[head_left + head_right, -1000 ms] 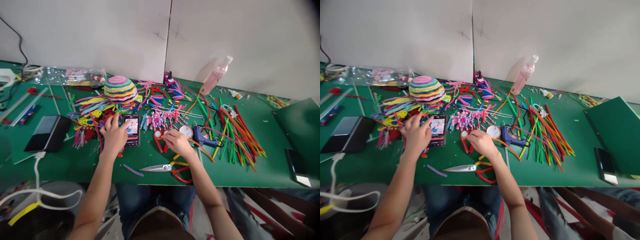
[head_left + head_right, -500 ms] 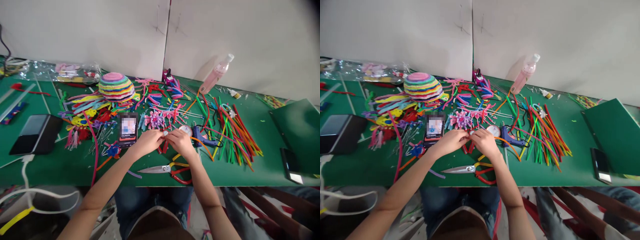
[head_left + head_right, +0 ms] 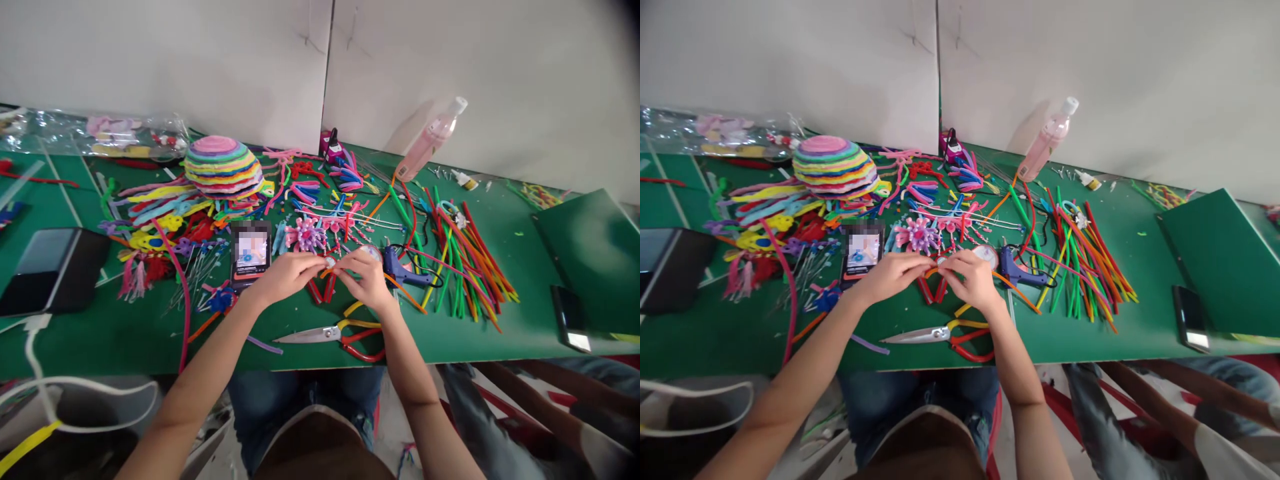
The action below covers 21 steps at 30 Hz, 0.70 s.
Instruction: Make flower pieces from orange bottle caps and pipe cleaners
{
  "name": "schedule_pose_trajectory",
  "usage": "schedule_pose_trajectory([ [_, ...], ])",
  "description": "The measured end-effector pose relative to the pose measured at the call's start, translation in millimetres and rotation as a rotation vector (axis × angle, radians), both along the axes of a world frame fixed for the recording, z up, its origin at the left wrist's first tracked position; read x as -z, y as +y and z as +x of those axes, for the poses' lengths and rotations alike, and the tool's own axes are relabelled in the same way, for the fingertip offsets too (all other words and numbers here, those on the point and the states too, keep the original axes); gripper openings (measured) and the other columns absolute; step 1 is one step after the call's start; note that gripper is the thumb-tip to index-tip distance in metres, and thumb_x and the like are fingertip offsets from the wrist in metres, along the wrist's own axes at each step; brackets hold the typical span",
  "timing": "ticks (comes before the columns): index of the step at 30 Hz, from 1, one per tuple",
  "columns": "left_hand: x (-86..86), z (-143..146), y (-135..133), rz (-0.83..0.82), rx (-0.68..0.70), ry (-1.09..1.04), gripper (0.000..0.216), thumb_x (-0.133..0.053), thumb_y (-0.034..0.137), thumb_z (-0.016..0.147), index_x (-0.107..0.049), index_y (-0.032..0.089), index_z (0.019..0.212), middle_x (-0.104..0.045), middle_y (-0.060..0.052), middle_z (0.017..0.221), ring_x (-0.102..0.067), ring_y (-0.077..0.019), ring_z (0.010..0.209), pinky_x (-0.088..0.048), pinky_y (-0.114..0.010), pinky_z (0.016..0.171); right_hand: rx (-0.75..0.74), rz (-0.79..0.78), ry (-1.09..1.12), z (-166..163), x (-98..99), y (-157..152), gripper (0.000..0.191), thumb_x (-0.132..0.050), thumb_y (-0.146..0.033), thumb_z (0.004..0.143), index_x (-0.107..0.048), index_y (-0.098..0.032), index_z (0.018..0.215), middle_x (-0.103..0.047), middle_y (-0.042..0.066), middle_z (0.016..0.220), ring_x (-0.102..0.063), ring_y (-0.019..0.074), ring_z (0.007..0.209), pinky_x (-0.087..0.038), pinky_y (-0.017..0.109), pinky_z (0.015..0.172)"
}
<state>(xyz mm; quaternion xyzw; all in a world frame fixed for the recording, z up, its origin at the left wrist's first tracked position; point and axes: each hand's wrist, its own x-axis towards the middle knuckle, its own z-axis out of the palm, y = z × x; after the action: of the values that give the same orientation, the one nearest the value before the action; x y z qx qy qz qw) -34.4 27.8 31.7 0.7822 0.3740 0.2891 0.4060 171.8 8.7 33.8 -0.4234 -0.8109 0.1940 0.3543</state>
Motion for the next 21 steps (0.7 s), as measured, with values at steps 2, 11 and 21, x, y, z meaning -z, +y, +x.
schedule_pose_trajectory([
  [2,-1.9,-4.2,-0.7,0.247,0.048,0.017,0.023,-0.048,0.027,0.093,-0.068,0.019,0.101,-0.072,-0.006,0.097,-0.067,-0.0162,0.089,-0.052,-0.029,0.081,-0.073,-0.057,0.034,3.1,-2.5,0.1,0.015,-0.054,-0.027,0.088,-0.067,-0.021,0.084,-0.068,0.005,0.082,-0.062,0.0163,0.08,-0.051,0.032,0.073],
  [11,-8.9,-8.5,-4.9,0.4,0.282,0.058,0.025,-0.047,0.018,0.093,-0.072,0.02,0.093,-0.071,-0.006,0.097,-0.066,-0.0134,0.088,-0.051,-0.024,0.079,-0.219,-0.223,0.112,6.2,-5.8,0.1,0.01,-0.057,-0.022,0.086,-0.064,-0.019,0.081,-0.067,0.004,0.079,-0.059,0.0143,0.076,-0.048,0.029,0.071],
  [21,-6.4,-5.3,-10.6,0.611,0.251,0.265,0.025,-0.045,0.012,0.089,-0.068,0.021,0.085,-0.061,-0.005,0.094,-0.058,-0.0122,0.077,-0.046,-0.023,0.067,-0.181,-0.301,0.054,5.0,0.8,1.9,0.009,-0.057,-0.022,0.085,-0.064,-0.018,0.081,-0.065,0.003,0.078,-0.058,0.0129,0.072,-0.045,0.026,0.066],
])
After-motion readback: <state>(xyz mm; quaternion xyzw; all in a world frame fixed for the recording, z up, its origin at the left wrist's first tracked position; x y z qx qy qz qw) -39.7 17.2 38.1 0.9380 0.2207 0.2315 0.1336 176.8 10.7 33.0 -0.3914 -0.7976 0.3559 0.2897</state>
